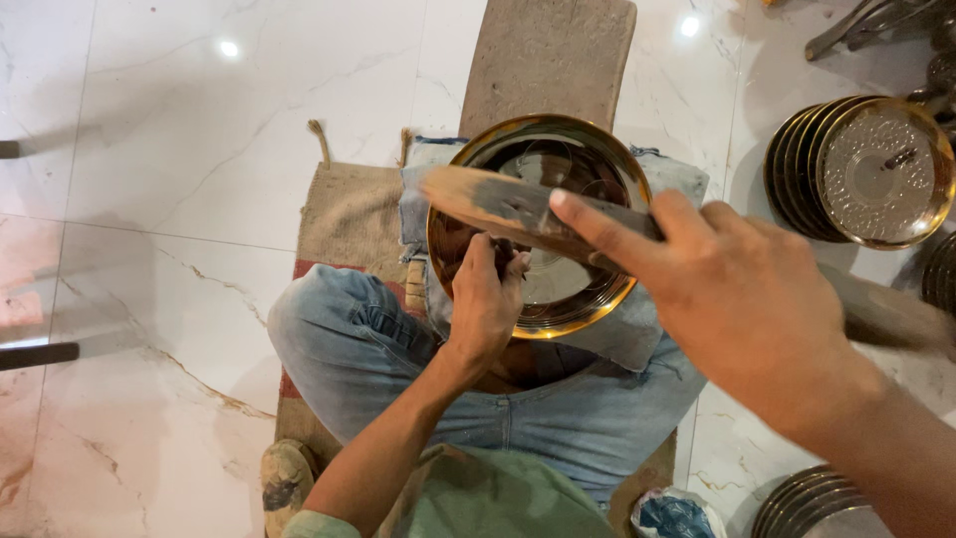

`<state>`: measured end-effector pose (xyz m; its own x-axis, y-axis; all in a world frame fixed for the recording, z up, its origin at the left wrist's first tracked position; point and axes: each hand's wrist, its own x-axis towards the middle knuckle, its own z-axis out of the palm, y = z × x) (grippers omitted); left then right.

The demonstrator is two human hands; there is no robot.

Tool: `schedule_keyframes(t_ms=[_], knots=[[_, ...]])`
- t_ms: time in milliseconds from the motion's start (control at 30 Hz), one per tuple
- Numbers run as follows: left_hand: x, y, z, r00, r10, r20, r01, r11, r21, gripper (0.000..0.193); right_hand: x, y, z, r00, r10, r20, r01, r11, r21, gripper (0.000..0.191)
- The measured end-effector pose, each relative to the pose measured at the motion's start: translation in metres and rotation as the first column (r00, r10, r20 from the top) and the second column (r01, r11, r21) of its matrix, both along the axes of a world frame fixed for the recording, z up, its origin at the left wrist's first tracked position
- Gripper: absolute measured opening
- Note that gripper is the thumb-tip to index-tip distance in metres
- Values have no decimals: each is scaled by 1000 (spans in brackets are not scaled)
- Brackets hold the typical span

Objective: The person sits cross-legged on the floor with a brass plate resting on a cloth pad on their lap. They hold a small punch against the plate's surface with one hand and strike it repeatedly with a wooden mallet held in the other hand, working around the embossed pattern, briefly wipes the plate with a cloth, then resumes hammering.

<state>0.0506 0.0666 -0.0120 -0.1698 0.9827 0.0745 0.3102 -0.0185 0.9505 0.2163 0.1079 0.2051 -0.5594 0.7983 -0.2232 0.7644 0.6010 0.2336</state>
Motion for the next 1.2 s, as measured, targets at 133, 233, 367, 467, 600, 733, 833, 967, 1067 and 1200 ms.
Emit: schedule_keyframes(t_ms=[133, 233, 367, 467, 600, 733, 833, 967, 1067, 1200], knots=[[0, 3, 1, 999, -5, -38, 5, 1000, -1, 22, 18, -3, -12, 986, -164, -23, 159, 977, -146, 89], [-3, 9, 5, 992, -97, -82, 106, 987, 117, 25, 38, -9, -25, 965, -260, -22, 255, 957, -142, 90], [-18, 33, 9, 898, -424, -115, 436, 892, 119, 34, 65, -32, -50, 917, -398, -12, 395, 913, -106, 92], [-24, 48, 13, 773, -601, -203, 630, 764, 137, 38, 74, -49, -85, 664, -325, -673, 403, 914, -43, 81], [-24, 65, 17, 617, -736, -278, 781, 616, 103, 42, 83, -87, -121, 617, -738, -275, 720, 670, -182, 93], [-18, 77, 19, 446, -866, -225, 887, 462, -19, 41, 84, -123, -157, 476, -729, -492, 753, 627, -200, 88], [-15, 84, 21, 370, -864, -340, 921, 389, 14, 46, 76, -146, -180, 245, -712, -658, 781, 547, -302, 89], [-15, 87, 27, 363, -896, -258, 913, 397, -93, 43, 65, -168, -189, 462, -727, -507, 754, 623, -207, 89], [-22, 89, 31, 520, -847, -109, 848, 528, -56, 43, 58, -171, -188, -4, -787, -616, 766, 394, -508, 99], [-23, 92, 31, 444, -866, -229, 878, 472, -81, 55, 58, -165, -186, 14, -802, -597, 783, 380, -493, 101]])
